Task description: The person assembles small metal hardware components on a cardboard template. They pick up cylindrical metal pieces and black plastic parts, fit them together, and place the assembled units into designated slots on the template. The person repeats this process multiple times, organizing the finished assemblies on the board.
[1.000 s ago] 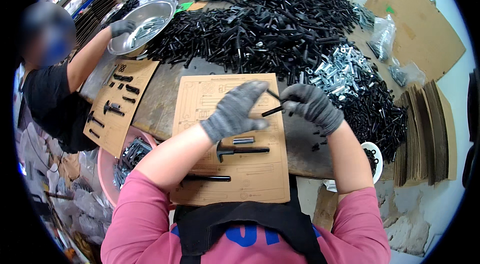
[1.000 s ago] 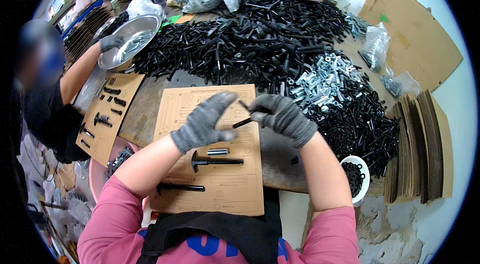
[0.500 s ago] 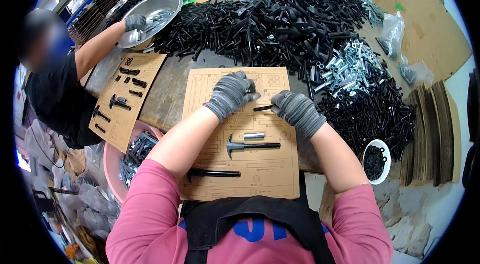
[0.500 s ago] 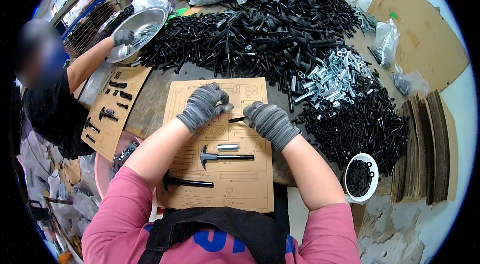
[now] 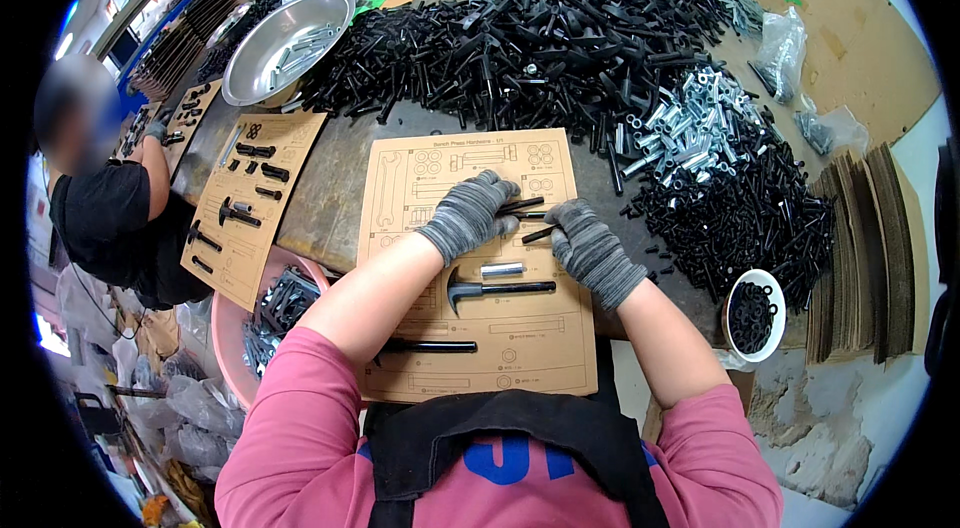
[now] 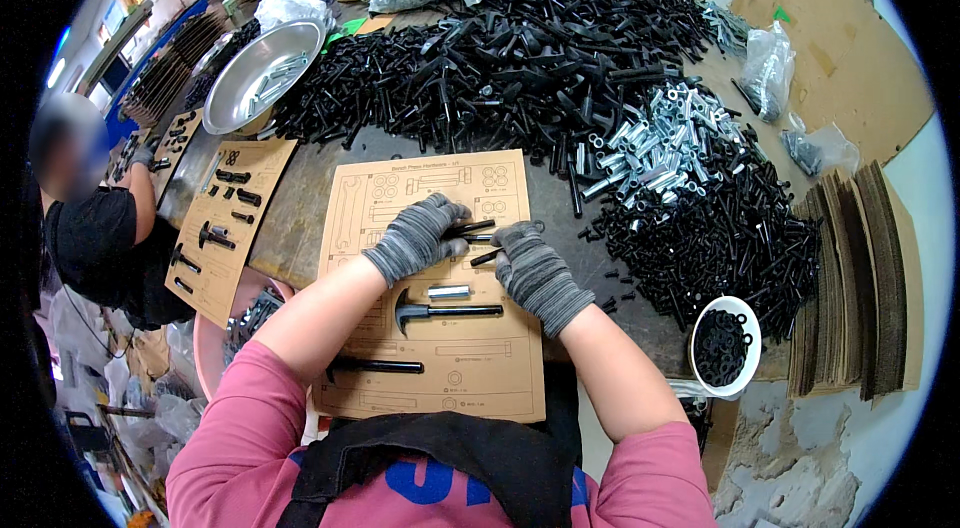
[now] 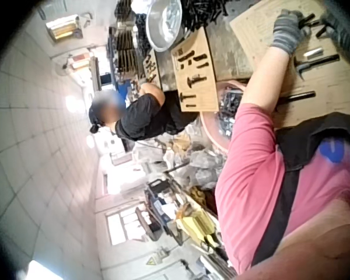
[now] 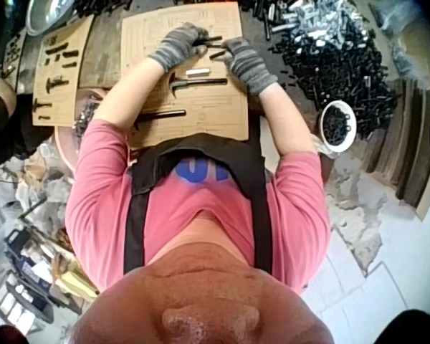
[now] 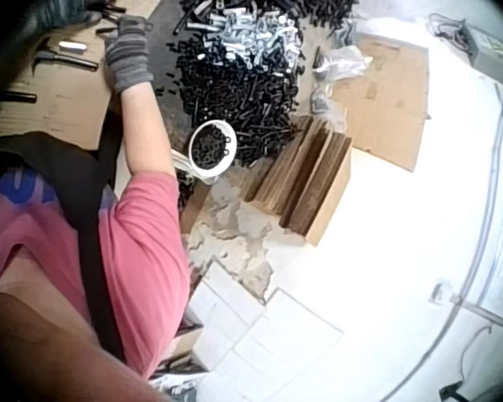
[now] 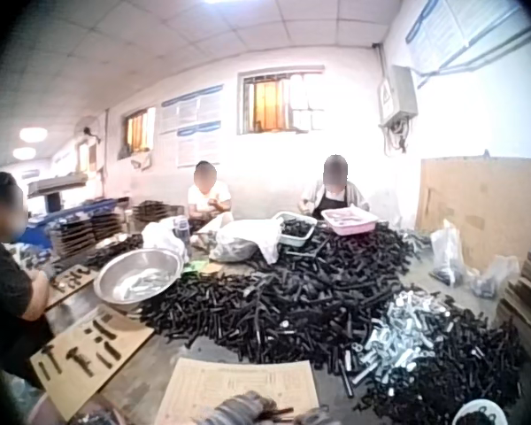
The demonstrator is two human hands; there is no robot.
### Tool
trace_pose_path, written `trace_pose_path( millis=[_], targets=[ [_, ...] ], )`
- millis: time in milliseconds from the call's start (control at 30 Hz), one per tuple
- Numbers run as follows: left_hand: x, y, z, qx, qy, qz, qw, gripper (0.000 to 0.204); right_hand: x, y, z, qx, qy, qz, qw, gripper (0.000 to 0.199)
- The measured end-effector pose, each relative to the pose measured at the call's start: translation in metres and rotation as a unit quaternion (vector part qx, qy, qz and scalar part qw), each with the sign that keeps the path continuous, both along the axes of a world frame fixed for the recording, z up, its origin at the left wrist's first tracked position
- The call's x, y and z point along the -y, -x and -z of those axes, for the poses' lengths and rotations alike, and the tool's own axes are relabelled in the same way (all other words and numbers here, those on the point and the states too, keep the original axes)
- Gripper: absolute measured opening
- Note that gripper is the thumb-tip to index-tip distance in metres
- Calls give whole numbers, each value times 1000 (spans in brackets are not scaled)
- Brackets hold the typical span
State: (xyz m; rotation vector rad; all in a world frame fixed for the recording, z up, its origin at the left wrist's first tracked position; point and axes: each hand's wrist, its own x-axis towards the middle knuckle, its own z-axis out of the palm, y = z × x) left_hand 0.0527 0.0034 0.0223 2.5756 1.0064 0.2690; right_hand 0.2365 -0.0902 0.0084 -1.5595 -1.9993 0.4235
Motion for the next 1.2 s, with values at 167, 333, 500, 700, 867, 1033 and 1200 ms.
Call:
trace_pose_path(
  millis=[167,333,500,700,867,1033,1200],
  targets=[
    [4,-12,-10,-46,-21,19,999,35,8,-13,-7,122,-98,-62,986,28],
    [11,-27,-18,-66,14,-13,998,36,22,-40,-12,53,-72,80,993,28],
    [9,-34,-16,-87,6,1,996,35,37,-51,7,22,-159,130,978,31],
    [6,-27,-9,-69,-26,22,997,33,54,-49,16,-189,-67,148,968,51],
    [4,-25,-7,-28,2,35,999,32,68,-47,19,-236,43,153,959,41],
    [2,-9,-10,53,64,32,996,36,80,-52,20,-137,-45,166,975,22],
    [21,0,-17,60,190,-35,979,33,101,-50,7,-65,-156,181,969,19]
  ],
)
